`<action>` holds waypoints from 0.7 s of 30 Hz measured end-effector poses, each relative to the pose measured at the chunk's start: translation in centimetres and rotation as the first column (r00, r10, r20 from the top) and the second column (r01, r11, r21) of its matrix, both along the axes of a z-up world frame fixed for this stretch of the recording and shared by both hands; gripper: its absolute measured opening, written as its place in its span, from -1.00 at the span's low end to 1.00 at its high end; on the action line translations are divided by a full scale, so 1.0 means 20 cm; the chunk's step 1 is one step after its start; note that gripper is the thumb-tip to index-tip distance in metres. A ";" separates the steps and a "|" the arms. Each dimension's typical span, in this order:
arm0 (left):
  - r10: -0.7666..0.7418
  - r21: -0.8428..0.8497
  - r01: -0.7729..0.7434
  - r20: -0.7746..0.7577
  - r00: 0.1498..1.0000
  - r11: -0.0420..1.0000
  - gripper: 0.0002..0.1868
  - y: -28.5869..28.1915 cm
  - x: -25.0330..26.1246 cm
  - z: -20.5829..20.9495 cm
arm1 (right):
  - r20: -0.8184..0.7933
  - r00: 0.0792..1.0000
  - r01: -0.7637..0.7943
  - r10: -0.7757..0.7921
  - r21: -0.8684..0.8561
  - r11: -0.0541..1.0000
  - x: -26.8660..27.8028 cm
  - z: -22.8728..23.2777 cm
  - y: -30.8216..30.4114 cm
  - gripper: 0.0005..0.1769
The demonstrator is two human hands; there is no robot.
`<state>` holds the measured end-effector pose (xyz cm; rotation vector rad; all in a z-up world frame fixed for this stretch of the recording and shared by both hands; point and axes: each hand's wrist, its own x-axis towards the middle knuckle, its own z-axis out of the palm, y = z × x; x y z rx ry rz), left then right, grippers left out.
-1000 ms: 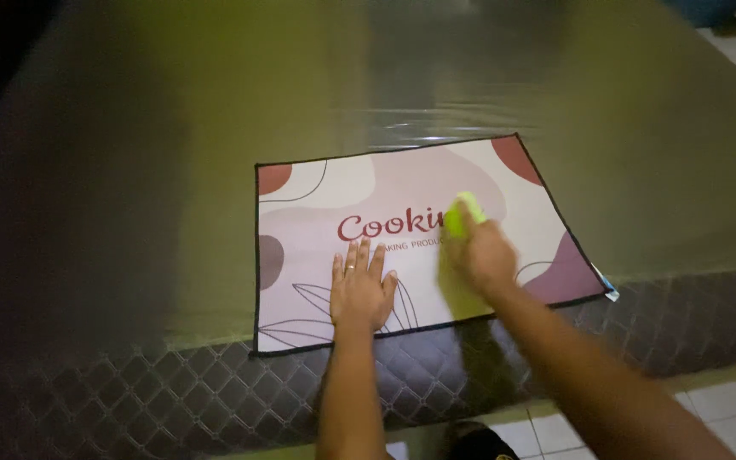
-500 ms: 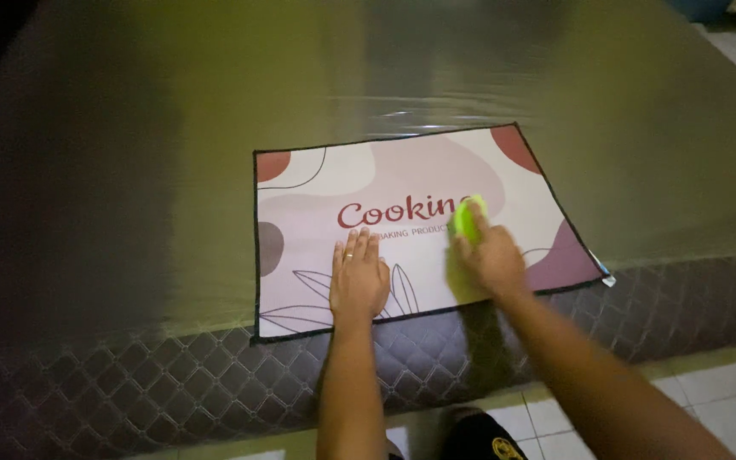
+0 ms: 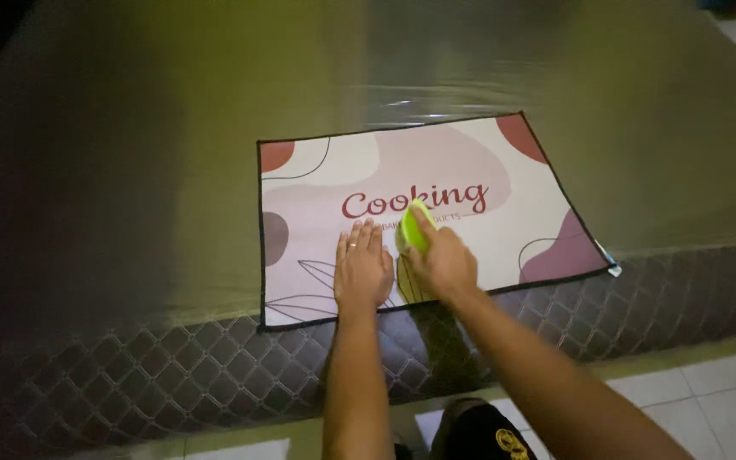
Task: Cleaning a kitchen mat using a small green cloth on top of a bed.
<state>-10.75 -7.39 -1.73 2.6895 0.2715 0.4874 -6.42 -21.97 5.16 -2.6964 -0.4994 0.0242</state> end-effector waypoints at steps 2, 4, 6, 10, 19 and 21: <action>0.003 -0.011 -0.003 0.005 1.000 1.000 -0.45 0.01 0.01 0.01 | 0.009 1.000 0.013 -0.013 0.005 1.000 0.01 -0.04 -0.04 -0.15; 0.009 -0.025 -0.009 0.007 1.000 1.000 -0.45 0.01 0.01 0.02 | 0.015 1.000 0.025 -0.025 0.007 1.000 0.07 -0.08 -0.11 -0.17; -0.005 -0.002 0.005 0.000 1.000 1.000 -0.43 0.00 0.00 0.02 | 0.050 0.996 0.077 -0.075 -0.033 0.996 0.17 -0.14 -0.25 -0.15; 0.003 -0.024 -0.003 -0.005 1.000 1.000 -0.44 -0.01 -0.01 0.03 | 0.109 0.988 0.122 -0.114 -0.073 0.990 0.28 -0.12 -0.50 -0.09; 0.015 0.023 -0.012 -0.105 0.994 1.000 -0.40 0.00 0.02 0.04 | -0.005 0.971 0.239 -0.241 -0.108 0.965 0.16 0.08 -0.17 -0.20; 0.004 -0.030 -0.006 -0.068 0.998 1.000 -0.42 -0.01 -0.01 0.02 | -0.013 0.984 0.175 -0.177 -0.086 0.981 0.06 0.02 -0.04 -0.14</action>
